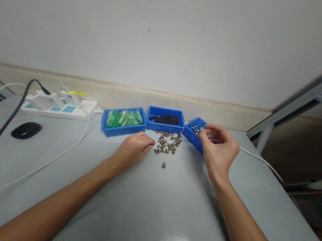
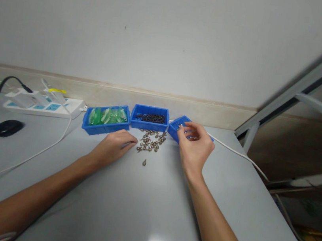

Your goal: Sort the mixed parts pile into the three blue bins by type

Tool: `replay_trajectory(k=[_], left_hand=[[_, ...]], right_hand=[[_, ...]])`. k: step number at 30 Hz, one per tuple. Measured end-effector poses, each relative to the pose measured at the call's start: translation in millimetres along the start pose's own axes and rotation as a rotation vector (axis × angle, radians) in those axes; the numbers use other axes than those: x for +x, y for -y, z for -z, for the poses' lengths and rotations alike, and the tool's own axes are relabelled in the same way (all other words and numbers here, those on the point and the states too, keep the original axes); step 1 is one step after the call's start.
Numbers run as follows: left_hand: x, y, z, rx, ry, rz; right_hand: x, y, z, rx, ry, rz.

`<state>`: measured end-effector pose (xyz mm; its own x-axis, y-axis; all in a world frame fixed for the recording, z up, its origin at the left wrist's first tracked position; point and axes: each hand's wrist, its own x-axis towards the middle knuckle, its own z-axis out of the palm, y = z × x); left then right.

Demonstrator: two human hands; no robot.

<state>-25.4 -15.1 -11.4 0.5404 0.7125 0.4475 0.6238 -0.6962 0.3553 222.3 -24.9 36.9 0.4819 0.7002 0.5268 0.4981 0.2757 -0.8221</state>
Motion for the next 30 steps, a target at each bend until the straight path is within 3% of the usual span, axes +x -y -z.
replay_trajectory(k=[5,9,12,15,20,25,30], left_hand=[[2.9,-6.3,3.0,-0.044,-0.077,0.009],[6.9,-12.9,6.6,-0.261,-0.177,0.090],[9.5,-17.5,7.8,-0.582,-0.232,0.293],[11.3,-21.7,8.7,-0.854,-0.223,0.528],[12.3,-28.2,11.9,-0.993,-0.197,0.638],[10.1,-28.9,10.7,-1.050,-0.148,0.638],[8.9,-28.0,7.7,-1.081,-0.111,0.601]], right_hand=[[-8.6,3.6,-4.8,0.031,0.097,0.056],[-17.9,6.1,-9.9,0.144,0.389,0.028],[-23.1,3.5,-13.5,0.197,0.607,-0.001],[-27.0,0.9,-15.8,0.225,0.745,-0.009],[-30.2,3.1,-17.7,0.331,0.870,-0.117],[-30.5,7.4,-18.1,0.513,0.938,-0.337],[-29.7,7.6,-17.5,0.581,0.944,-0.432]])
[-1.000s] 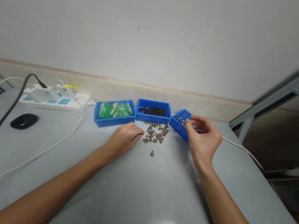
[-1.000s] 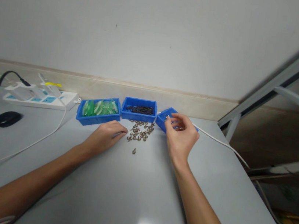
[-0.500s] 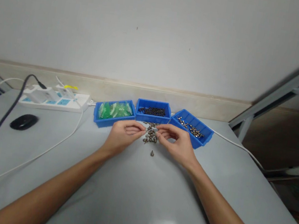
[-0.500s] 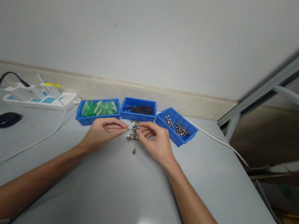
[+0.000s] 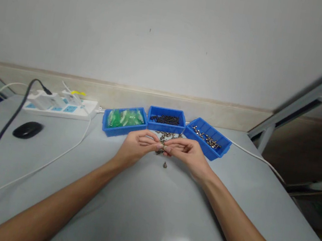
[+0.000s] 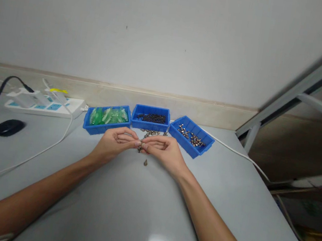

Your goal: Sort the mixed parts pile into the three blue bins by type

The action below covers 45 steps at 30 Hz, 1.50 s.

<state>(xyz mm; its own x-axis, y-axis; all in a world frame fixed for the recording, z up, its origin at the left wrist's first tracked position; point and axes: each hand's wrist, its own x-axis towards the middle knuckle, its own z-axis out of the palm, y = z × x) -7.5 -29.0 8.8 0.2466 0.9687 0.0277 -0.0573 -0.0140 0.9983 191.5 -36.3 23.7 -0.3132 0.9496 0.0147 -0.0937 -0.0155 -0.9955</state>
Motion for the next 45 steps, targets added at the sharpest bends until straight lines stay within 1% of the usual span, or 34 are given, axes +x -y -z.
replay_trajectory(k=[3,4,6,8,10,11,13,14,15,17,20,25,29,32,35,38,41,45], left_hand=[[-0.7,-0.6,-1.9,0.044,0.030,-0.051],[-1.0,-1.0,-2.1,0.099,0.036,-0.092],[-1.2,-1.3,-0.8,0.303,0.050,-0.235],[-0.8,0.1,2.8,0.568,0.096,-0.429],[0.1,3.3,7.8,0.791,0.174,-0.582],[0.6,5.4,10.4,0.867,0.211,-0.624],[1.8,9.7,14.6,0.964,0.249,-0.655],[2.4,11.7,16.1,0.995,0.253,-0.655],[3.0,13.3,17.3,1.014,0.250,-0.656],[4.1,15.3,18.9,1.028,0.237,-0.667],[5.0,14.9,20.0,1.050,0.212,-0.670],[5.2,11.2,20.6,1.064,0.214,-0.637],[4.7,10.6,20.7,1.052,0.205,-0.627],[3.8,11.2,20.2,1.071,0.182,-0.607],[3.9,12.3,19.0,1.091,0.170,-0.642],[4.9,13.8,17.9,1.100,0.196,-0.692],[5.6,15.3,17.8,1.112,0.208,-0.678],[5.4,16.3,18.2,1.060,0.136,-0.675]], right_hand=[[0.1,-0.1,-0.3,0.034,0.006,-0.026],[0.3,-0.2,-0.5,0.039,-0.007,-0.025],[1.3,-0.2,-0.2,0.044,-0.065,0.001],[3.0,0.0,1.8,0.054,-0.200,0.060],[5.2,0.6,6.1,0.073,-0.425,0.140],[6.3,1.1,8.9,0.085,-0.549,0.177],[8.1,2.8,15.1,0.110,-0.759,0.222],[8.6,3.8,17.9,0.121,-0.828,0.227],[8.9,4.8,20.2,0.132,-0.876,0.225],[8.9,6.6,22.5,0.146,-0.919,0.222],[7.9,7.9,20.4,0.139,-0.903,0.249],[6.0,5.3,12.6,0.059,-0.766,0.302],[4.9,3.3,9.5,0.006,-0.680,0.296],[5.2,2.5,8.7,-0.003,-0.652,0.282],[5.9,1.6,8.4,-0.009,-0.636,0.272],[6.2,0.6,8.0,-0.011,-0.617,0.268],[5.7,-0.4,7.4,-0.006,-0.596,0.261],[4.8,-1.1,7.1,-0.004,-0.566,0.257]])
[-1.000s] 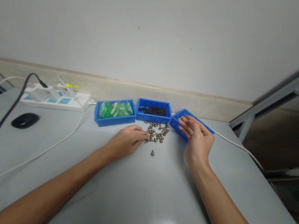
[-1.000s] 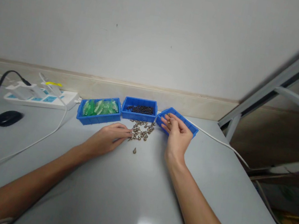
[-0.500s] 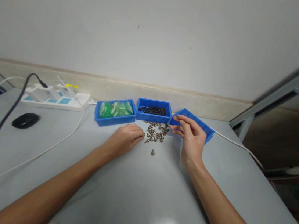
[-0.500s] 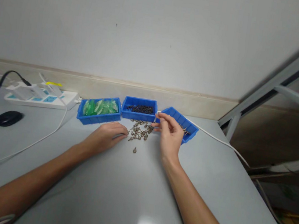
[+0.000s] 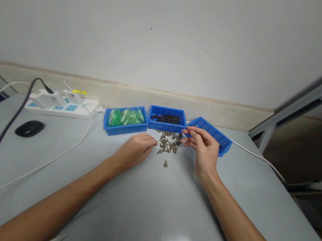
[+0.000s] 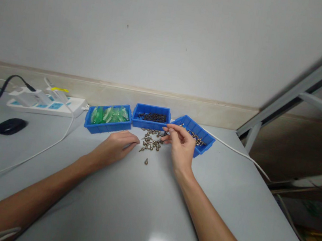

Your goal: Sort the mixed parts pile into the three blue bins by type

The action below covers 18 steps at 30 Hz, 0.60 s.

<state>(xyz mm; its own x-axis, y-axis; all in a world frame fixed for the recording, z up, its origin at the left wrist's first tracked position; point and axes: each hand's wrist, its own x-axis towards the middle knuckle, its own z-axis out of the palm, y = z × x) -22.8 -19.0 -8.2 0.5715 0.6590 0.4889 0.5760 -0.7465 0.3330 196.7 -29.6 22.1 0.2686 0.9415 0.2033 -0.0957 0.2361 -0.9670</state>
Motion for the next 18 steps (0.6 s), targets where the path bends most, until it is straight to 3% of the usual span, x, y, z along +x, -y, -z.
replay_trajectory(k=[5,8,14,18], left_hand=[[2.2,-4.2,3.3,-0.107,-0.173,0.030],[5.0,-8.9,5.9,-0.217,-0.212,0.083],[10.1,-17.5,5.4,-0.776,-0.195,0.508],[11.9,-22.1,6.2,-0.984,-0.164,0.624]], right_hand=[[-1.0,0.9,-0.6,-0.030,0.085,-0.009],[-2.1,0.3,-2.1,-0.068,0.168,-0.027],[-6.8,-5.0,-5.0,-0.217,0.399,-0.080],[-10.2,-2.4,-6.3,-0.152,0.537,-0.170]])
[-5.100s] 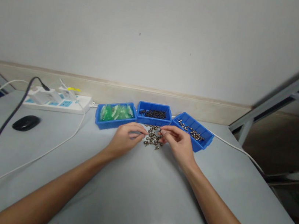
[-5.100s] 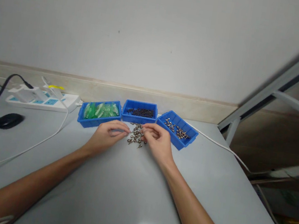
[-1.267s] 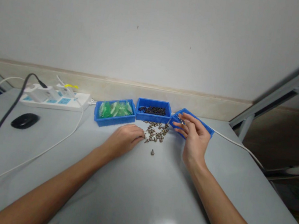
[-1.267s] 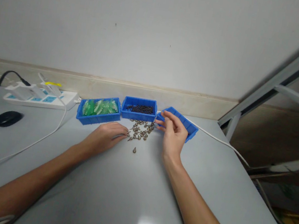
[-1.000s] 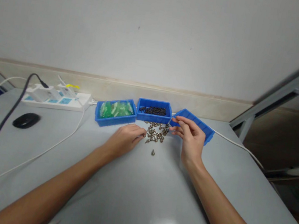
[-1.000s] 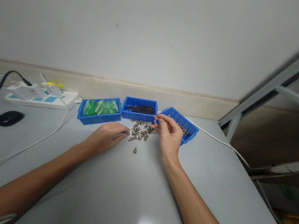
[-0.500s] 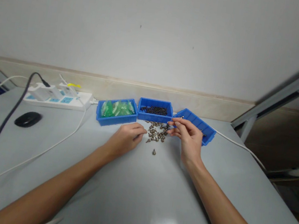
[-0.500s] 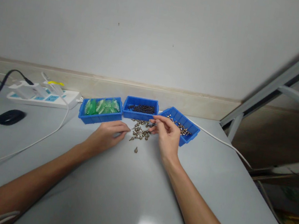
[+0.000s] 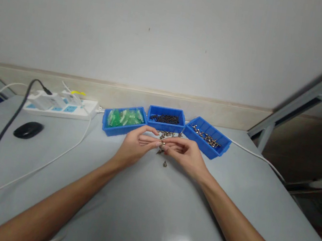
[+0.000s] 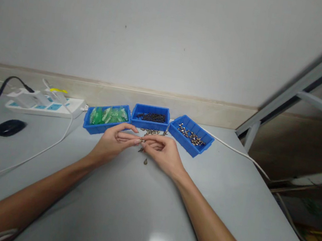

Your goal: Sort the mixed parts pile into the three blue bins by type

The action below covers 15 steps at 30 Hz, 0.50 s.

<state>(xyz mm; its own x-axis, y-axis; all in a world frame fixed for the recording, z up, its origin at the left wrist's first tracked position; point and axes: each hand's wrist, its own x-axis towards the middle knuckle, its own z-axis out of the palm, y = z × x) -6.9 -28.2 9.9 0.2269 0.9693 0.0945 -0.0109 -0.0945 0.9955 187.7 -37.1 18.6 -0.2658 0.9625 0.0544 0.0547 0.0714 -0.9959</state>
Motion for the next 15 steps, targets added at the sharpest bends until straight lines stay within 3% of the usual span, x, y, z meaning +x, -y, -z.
replay_trajectory(k=[6,9,12,15], left_hand=[[-2.5,-0.3,-1.5,-0.027,0.082,-0.003],[-3.5,1.2,0.5,0.160,0.078,-0.129],[-2.4,4.8,5.9,0.533,0.071,-0.380],[0.1,10.5,12.0,0.771,0.130,-0.553]], right_hand=[[-0.8,4.7,-0.3,0.144,0.018,-0.077],[-0.4,5.2,0.6,0.163,-0.028,-0.059],[1.9,6.9,6.4,0.157,-0.220,-0.005],[5.7,10.3,18.7,0.168,-0.586,0.057]])
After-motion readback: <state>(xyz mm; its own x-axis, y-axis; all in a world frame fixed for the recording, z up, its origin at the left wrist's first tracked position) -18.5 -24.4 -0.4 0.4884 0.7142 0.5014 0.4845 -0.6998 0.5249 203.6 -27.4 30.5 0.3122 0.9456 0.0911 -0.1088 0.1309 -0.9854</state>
